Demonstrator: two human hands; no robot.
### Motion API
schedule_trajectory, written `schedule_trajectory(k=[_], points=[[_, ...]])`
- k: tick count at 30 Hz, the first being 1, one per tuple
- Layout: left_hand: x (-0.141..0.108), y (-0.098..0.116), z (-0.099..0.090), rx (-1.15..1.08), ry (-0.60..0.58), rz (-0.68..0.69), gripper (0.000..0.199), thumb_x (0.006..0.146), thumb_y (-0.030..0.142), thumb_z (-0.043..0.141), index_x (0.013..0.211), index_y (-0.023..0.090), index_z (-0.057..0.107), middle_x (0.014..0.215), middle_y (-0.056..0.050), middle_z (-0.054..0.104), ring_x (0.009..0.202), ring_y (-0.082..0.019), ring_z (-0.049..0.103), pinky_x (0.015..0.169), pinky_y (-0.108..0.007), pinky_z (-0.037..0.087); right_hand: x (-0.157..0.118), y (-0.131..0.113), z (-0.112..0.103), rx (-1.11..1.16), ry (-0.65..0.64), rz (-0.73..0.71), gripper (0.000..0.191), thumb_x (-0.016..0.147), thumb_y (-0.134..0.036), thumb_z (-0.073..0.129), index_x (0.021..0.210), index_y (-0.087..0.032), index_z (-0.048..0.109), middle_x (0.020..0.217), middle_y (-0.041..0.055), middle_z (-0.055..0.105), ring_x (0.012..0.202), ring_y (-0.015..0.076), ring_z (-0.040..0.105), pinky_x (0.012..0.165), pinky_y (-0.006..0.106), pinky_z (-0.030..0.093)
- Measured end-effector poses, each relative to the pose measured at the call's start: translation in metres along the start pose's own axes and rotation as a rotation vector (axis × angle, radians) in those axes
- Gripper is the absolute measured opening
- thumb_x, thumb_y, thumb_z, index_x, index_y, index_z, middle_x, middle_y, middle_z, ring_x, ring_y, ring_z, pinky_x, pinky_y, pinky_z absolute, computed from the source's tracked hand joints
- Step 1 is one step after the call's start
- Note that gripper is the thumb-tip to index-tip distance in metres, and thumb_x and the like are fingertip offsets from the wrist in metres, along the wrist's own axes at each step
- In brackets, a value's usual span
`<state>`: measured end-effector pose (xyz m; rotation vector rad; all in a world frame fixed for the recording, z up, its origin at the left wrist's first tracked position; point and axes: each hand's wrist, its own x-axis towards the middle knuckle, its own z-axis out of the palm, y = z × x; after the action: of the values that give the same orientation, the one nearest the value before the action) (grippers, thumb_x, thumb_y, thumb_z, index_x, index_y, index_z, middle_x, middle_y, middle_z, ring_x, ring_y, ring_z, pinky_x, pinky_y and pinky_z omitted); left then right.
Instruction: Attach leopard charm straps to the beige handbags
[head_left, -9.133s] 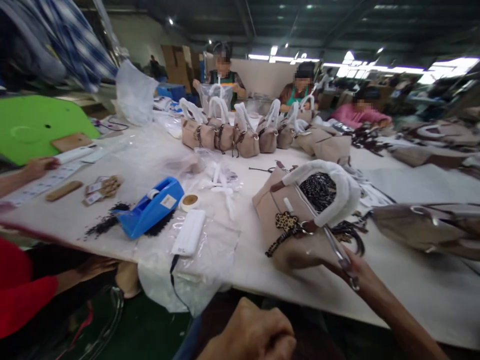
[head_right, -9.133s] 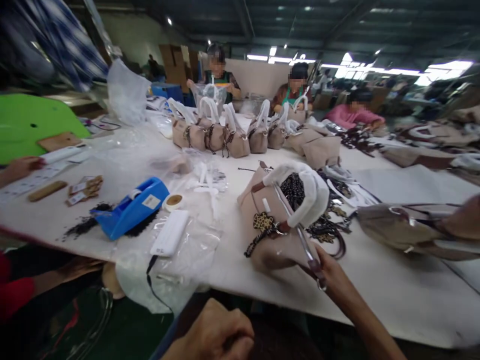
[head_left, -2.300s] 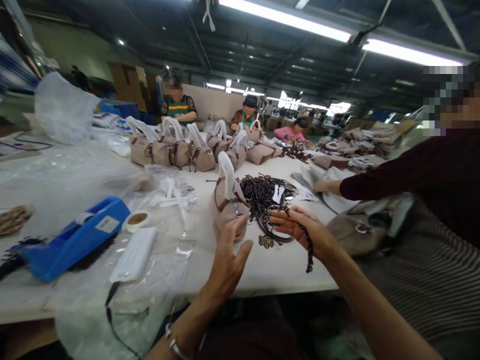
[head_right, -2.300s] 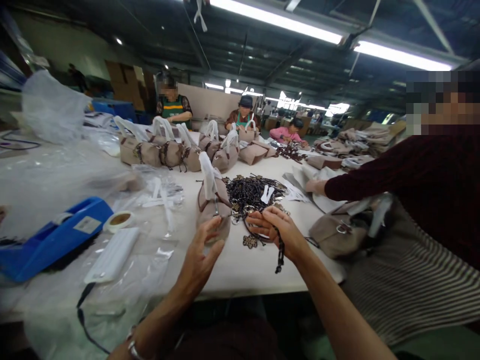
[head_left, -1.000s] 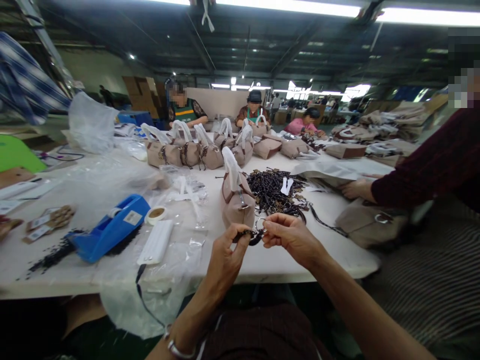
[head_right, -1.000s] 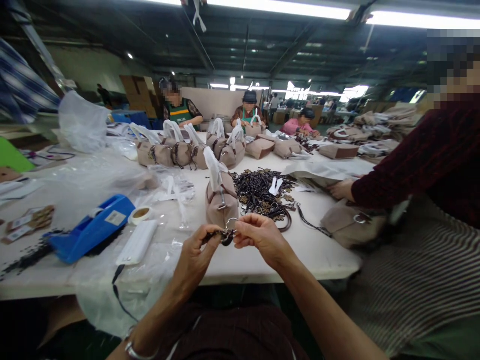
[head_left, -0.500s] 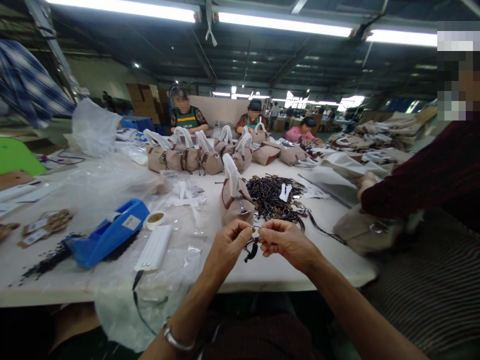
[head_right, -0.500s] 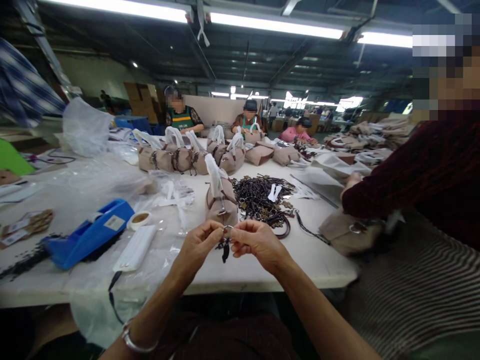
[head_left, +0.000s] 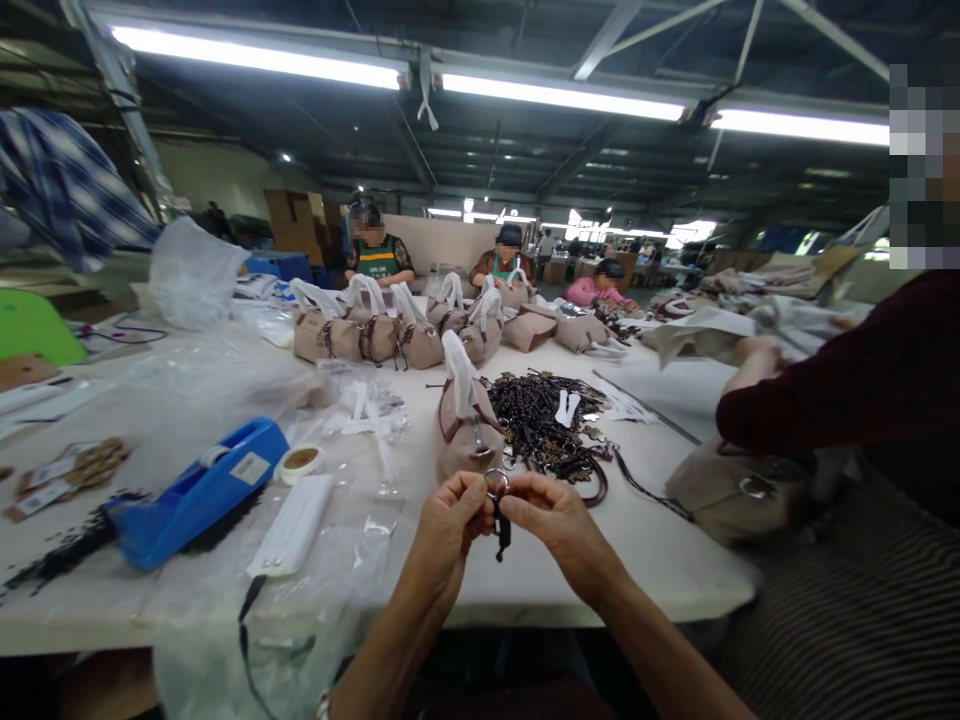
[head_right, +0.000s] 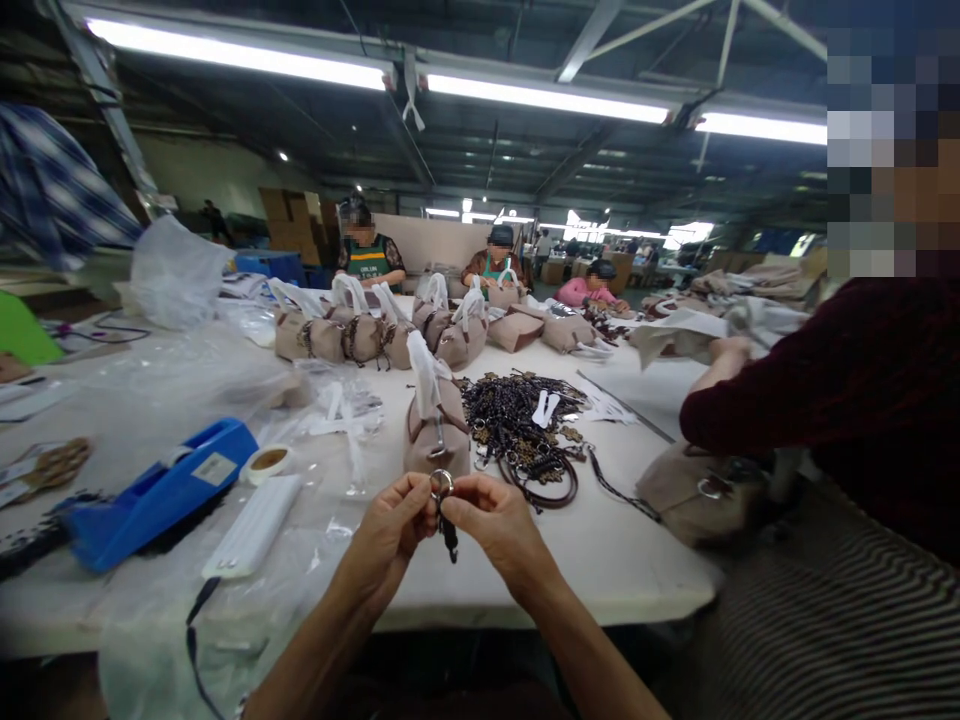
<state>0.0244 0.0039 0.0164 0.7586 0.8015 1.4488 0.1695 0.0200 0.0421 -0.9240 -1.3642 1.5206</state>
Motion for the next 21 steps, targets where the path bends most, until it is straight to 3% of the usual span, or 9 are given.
schedule_trajectory(k=[4,9,17,21], points=[[0.000,-0.003,0.001,0.047,0.019,0.016,0.030,0.076,0.041,0.072,0.074,0.014,0.059,0.060,0.003,0.056,0.052,-0.007,0.045,0.053,-0.020,0.035,0.003,0.002,0.001,-0.015,0.058,-0.044,0.034,0.068,-0.047,0.079,0.082,-0.017,0.070,0.081,0.0031,0.068,0.078,0.0172,0.058,0.075,0.031,0.045],[0.002,0.009,0.000,0.331,0.013,0.141,0.029,0.075,0.043,0.071,0.075,0.015,0.062,0.062,0.002,0.057,0.056,-0.009,0.049,0.054,-0.021,0.038,0.007,0.005,-0.001,0.041,0.039,-0.036,0.031,0.073,-0.047,0.076,0.077,-0.017,0.068,0.074,0.0018,0.064,0.071,0.0143,0.053,0.069,0.029,0.042],[0.010,0.033,-0.004,0.479,-0.139,0.108,0.021,0.077,0.035,0.070,0.078,0.015,0.067,0.065,0.001,0.060,0.055,-0.008,0.048,0.054,-0.022,0.039,0.011,0.010,-0.007,0.135,-0.073,0.005,0.028,0.075,-0.042,0.076,0.074,-0.016,0.064,0.066,-0.0014,0.057,0.062,0.0109,0.046,0.062,0.026,0.038],[0.013,0.034,-0.008,0.496,-0.214,0.131,0.020,0.077,0.035,0.071,0.075,0.016,0.067,0.069,-0.002,0.064,0.065,-0.014,0.057,0.065,-0.026,0.045,0.012,0.011,-0.006,0.196,-0.118,0.000,0.026,0.076,-0.040,0.076,0.076,-0.018,0.064,0.076,-0.0002,0.059,0.072,0.0124,0.049,0.071,0.027,0.040]])
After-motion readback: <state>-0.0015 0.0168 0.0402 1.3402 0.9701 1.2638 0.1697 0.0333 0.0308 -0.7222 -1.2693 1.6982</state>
